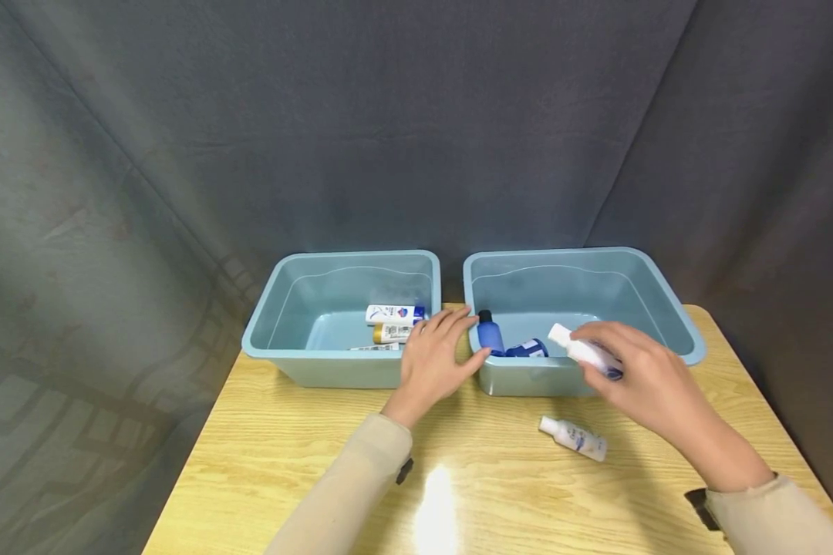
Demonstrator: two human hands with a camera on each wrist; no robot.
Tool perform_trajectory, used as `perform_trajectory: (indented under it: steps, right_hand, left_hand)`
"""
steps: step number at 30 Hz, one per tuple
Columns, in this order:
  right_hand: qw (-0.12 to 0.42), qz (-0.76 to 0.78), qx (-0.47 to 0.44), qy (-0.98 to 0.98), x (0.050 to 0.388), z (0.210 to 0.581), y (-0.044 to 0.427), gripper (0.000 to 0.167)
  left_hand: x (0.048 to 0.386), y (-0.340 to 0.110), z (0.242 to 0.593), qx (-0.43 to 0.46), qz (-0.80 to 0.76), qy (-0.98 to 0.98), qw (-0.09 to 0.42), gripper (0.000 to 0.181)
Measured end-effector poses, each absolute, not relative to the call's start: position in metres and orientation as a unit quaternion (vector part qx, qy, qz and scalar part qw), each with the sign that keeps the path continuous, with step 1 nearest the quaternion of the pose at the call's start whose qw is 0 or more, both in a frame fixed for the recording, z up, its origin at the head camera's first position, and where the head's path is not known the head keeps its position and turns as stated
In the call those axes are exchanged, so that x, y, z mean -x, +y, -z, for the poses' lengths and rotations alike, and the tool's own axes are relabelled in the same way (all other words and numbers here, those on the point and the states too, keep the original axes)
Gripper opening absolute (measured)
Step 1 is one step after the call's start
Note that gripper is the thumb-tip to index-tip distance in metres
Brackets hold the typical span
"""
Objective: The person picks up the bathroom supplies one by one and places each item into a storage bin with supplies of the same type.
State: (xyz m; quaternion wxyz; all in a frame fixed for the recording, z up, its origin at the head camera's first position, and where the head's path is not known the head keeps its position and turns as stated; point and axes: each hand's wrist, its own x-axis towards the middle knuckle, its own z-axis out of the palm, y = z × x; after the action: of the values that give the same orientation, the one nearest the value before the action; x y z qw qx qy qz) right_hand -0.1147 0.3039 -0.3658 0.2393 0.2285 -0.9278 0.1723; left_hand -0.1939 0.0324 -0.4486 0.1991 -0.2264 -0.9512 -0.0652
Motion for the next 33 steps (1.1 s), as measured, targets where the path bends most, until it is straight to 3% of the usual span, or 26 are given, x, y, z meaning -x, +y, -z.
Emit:
perform_trajectory:
  steps: [14, 33]
  right_hand:
    - [0.187, -0.180, -0.224, -0.939, 0.141, 0.379, 0.326, 0.059]
    - [0.134, -0.200, -0.205, -0.949, 0.172, 0.388, 0.340, 0.047]
  left_hand:
    - [0.193, 0.033, 0.448, 0.220, 0.057, -0.956, 0.185, 0.061]
    - [0.192, 0.033, 0.447, 0.220, 0.058, -0.957, 0.180, 0.061]
